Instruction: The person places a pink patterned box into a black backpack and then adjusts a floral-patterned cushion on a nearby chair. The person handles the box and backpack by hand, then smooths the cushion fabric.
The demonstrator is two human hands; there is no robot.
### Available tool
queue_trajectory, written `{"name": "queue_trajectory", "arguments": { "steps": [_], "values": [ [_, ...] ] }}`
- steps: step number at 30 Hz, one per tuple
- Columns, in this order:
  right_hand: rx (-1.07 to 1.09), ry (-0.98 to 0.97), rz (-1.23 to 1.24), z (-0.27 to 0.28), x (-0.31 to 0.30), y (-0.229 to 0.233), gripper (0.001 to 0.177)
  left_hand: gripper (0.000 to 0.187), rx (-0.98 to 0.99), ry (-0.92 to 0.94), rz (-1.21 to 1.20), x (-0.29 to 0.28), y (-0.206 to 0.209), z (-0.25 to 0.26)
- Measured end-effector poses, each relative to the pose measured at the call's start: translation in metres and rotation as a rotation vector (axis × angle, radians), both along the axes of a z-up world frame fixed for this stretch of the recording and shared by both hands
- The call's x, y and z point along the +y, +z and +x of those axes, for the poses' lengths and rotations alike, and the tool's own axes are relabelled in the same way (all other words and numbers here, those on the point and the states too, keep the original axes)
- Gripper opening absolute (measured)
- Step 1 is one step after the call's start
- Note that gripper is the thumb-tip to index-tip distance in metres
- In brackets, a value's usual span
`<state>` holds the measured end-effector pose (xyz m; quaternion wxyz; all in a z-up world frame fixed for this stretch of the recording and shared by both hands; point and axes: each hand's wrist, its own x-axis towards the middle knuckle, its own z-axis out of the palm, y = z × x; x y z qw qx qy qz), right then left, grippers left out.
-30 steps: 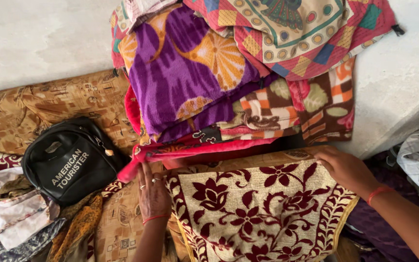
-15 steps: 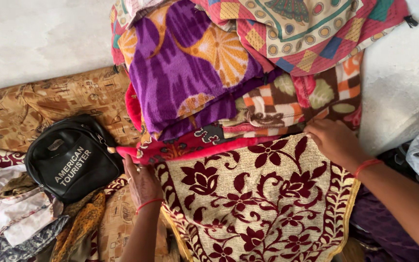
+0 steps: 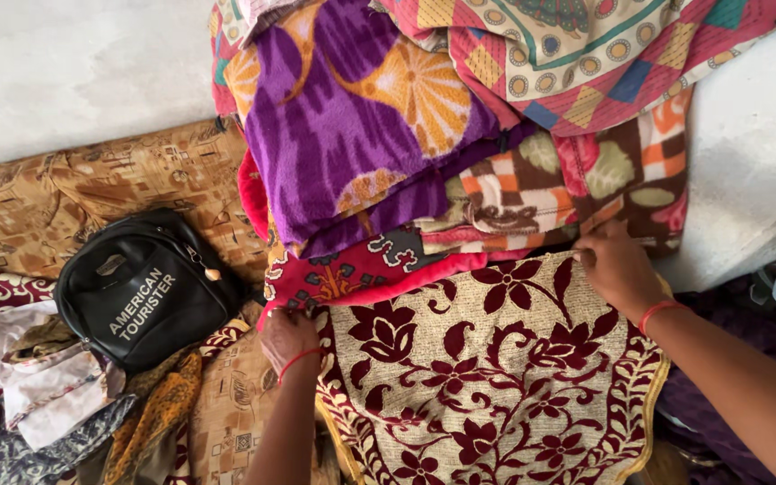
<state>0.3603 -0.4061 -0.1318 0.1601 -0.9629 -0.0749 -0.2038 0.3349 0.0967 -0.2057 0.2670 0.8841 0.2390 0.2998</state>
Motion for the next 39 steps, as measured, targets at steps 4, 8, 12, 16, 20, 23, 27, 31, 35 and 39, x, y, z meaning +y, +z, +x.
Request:
{"name": "queue_trajectory", "arguments": {
  "steps": [4,8,12,16,20,23,27,31,35,39],
  "values": [
    [0.014,0.019,0.030,0.001,-0.010,-0.029,0.020,0.027,-0.023,-0.135,-0.203,-0.014,-0.016,-0.011],
    [0.116,0.019,0.022,-0.004,-0.008,-0.036,0.035,0.040,0.119,-0.281,-0.100,-0.040,-0.009,-0.034],
    [0.218,0.051,-0.027,-0.010,0.002,-0.039,0.044,0.061,0.130,-0.428,0.367,-0.068,0.010,-0.054],
    [0.211,0.109,-0.313,-0.014,0.012,-0.048,0.053,0.081,0.567,-0.447,0.507,-0.089,0.033,-0.064],
    [0.103,0.142,-0.370,-0.016,0.013,-0.057,0.058,0.094,0.511,-0.405,0.534,-0.100,0.041,-0.059],
    [0.153,0.114,-0.372,-0.017,0.013,-0.060,0.060,0.093,0.494,-0.377,0.534,-0.105,0.036,-0.053],
    [0.142,0.056,-0.366,-0.025,0.017,-0.062,0.058,0.096,0.379,-0.369,0.534,-0.107,0.027,-0.047],
    [0.079,0.068,-0.386,-0.028,0.022,-0.058,0.057,0.099,0.452,-0.413,0.517,-0.102,0.032,-0.043],
    [0.041,0.053,-0.433,-0.029,0.027,-0.052,0.053,0.101,0.574,-0.417,0.556,-0.104,0.043,-0.037],
    [0.096,-0.025,-0.494,-0.033,0.038,-0.047,0.050,0.100,0.661,-0.420,0.536,-0.105,0.048,-0.034]
  ]
}}
